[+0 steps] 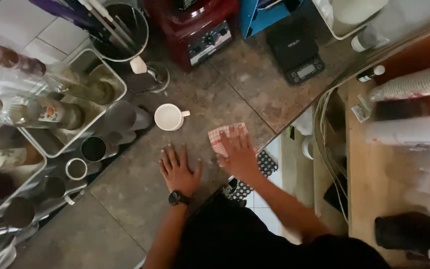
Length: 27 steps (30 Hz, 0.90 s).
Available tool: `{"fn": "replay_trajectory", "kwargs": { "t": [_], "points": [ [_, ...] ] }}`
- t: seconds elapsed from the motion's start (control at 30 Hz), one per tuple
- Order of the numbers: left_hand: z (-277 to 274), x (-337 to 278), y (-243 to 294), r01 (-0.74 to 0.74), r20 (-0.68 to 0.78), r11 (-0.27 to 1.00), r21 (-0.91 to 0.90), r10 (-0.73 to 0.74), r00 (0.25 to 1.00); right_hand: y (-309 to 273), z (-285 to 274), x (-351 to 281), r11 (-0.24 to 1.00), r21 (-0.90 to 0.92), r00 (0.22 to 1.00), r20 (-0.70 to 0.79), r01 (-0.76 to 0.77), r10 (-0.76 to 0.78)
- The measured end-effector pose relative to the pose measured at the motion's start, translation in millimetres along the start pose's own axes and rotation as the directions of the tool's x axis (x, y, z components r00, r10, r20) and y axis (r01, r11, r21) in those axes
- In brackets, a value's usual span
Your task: Wiping down a coffee shop counter and organizing cups and pitchers.
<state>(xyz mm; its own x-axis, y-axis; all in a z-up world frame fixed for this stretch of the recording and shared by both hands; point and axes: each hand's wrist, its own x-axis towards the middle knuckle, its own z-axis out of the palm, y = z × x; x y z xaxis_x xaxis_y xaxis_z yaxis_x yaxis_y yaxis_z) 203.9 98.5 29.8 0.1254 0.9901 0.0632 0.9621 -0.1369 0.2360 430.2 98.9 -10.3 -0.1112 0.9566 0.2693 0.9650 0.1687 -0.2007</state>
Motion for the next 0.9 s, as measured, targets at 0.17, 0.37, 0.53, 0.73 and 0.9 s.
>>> {"fn": "replay_trajectory", "kwargs": {
  "t": [0.17, 0.37, 0.53, 0.73, 0.9],
  "points": [
    [10, 2, -5, 0.001, -0.026, 0.999, 0.041, 0.0, 1.0, 45, -37, 77, 0.972, -0.066, 0.902, 0.361, -0.226, 0.235],
    [-9, 8, -4, 0.022, 0.12, 1.0, 0.019, -0.024, 0.992, 49, -3, 166, 0.816, -0.233, 0.718, 0.388, -0.53, 0.577],
    [1, 5, -10, 0.01, 0.117, 1.0, -0.003, -0.01, 0.993, 43, 71, 169, 0.987, -0.073, 0.987, 0.088, 0.144, -0.138],
    [5, 6, -18, 0.014, 0.164, 0.995, -0.099, 0.003, 0.986, -16, -92, 254, 0.656, 0.217, 0.675, 0.429, -0.723, 0.601],
    [4, 7, -17, -0.015, 0.012, 1.0, -0.025, 0.016, 1.0, 24, 14, 219, 0.393, 0.419, 0.538, 0.321, -0.819, 0.779]
  ]
}}
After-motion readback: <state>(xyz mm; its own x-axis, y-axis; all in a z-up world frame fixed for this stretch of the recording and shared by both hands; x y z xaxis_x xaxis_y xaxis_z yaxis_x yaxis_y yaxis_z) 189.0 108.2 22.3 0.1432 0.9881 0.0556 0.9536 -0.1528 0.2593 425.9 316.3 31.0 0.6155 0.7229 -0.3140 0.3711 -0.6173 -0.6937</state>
